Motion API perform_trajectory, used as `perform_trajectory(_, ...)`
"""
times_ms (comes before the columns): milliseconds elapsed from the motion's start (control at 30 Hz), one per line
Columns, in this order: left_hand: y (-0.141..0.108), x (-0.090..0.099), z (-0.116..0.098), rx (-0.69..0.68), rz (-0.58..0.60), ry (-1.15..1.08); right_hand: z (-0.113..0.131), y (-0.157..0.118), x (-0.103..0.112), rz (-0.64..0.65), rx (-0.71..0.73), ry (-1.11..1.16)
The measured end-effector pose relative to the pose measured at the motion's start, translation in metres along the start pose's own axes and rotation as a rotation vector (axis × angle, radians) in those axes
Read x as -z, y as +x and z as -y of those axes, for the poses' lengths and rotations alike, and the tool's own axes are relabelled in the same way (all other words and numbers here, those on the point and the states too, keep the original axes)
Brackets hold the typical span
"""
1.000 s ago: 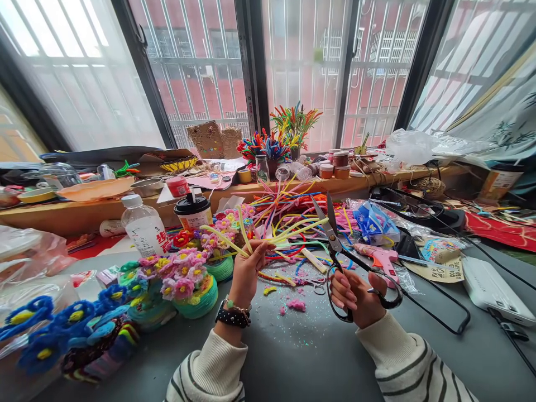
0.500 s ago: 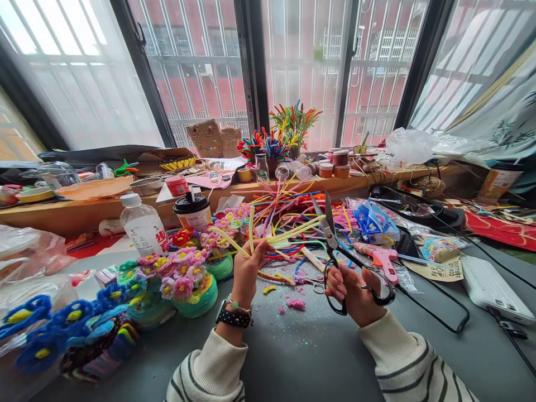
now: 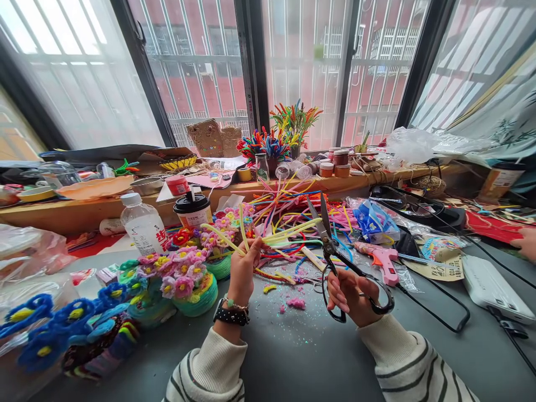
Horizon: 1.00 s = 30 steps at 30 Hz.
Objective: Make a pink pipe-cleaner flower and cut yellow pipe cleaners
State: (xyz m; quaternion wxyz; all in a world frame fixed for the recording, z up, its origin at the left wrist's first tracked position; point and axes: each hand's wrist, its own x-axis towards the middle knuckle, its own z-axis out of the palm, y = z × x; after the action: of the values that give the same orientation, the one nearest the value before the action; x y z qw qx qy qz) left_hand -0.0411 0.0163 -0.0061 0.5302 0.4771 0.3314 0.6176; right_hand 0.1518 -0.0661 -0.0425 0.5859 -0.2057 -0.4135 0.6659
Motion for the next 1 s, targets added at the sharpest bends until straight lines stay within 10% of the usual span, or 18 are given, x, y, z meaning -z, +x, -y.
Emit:
perform_trajectory(500,0.001,0.0,-0.001,0.011,-0.094,0.01,0.007,0.002,0.001,-0.41,0.111,-0.287)
perform_trajectory(767,0.002,0.001,0.003,0.06,-0.108,0.106,0.016,-0.039,0.035,-0.792,-0.02,-1.195)
perform_trajectory(1000,0.002,0.002,0.003,0.059,-0.09,0.139,0.045,-0.058,0.062,-0.617,-0.262,-1.883)
